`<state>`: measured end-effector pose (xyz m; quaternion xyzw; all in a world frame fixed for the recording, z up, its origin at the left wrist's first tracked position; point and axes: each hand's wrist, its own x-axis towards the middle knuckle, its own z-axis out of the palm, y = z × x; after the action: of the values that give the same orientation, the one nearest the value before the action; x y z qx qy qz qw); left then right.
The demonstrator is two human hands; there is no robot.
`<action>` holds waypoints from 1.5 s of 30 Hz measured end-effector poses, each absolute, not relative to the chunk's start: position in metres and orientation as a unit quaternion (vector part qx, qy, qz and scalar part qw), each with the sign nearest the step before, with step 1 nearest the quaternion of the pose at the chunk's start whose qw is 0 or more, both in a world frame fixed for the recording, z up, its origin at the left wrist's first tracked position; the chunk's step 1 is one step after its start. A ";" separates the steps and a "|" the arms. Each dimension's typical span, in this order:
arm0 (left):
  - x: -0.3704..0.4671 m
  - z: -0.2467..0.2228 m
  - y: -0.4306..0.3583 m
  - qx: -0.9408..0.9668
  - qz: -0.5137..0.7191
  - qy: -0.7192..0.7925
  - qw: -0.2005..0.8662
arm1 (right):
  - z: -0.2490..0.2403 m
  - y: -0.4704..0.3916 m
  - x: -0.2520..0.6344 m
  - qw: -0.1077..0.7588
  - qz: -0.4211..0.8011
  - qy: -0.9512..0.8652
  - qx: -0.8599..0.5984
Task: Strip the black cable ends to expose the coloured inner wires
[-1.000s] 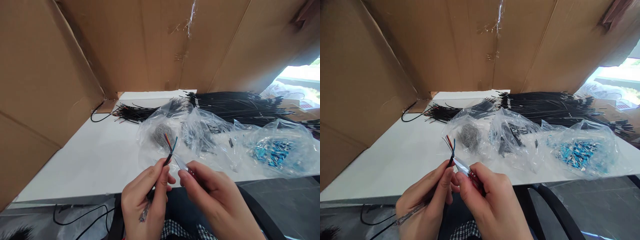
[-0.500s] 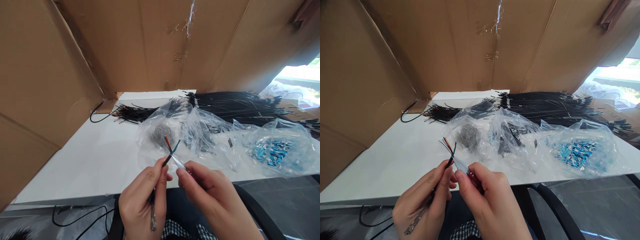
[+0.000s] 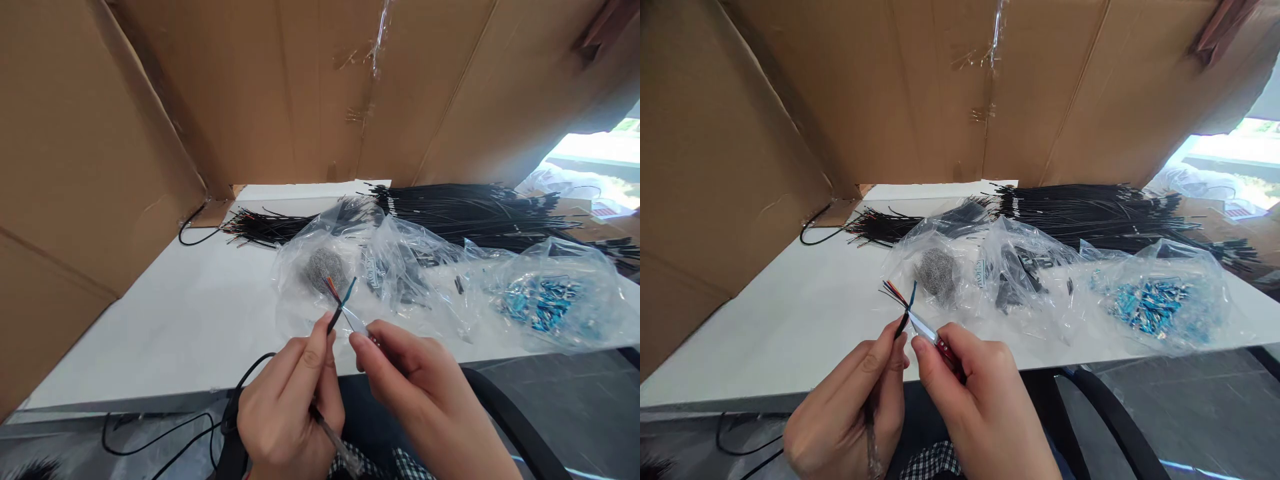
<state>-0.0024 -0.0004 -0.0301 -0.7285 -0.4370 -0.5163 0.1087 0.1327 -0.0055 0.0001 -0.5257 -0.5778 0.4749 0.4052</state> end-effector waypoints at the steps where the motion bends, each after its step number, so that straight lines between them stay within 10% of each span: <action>1: -0.003 -0.029 -0.001 -0.726 -0.523 -0.439 0.087 | 0.000 -0.006 0.134 0.399 0.474 -0.579 -0.529; 20: -0.034 -0.011 0.029 -0.400 -0.424 -0.433 -0.687 | -0.002 0.015 0.150 0.311 0.555 -0.597 -0.489; 34: -0.034 -0.007 0.021 -0.425 -0.441 -0.439 -0.658 | -0.009 0.020 0.148 0.517 0.510 -0.532 -0.435; 45: -0.037 -0.006 0.016 -0.468 -0.421 -0.472 -0.618 | 0.013 0.041 0.158 0.392 0.495 -0.646 -0.430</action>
<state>-0.0368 0.0162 -0.0063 -0.4676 -0.4721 -0.4209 -0.6175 0.1579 0.0406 0.0133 -0.4303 -0.6455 0.4948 0.3917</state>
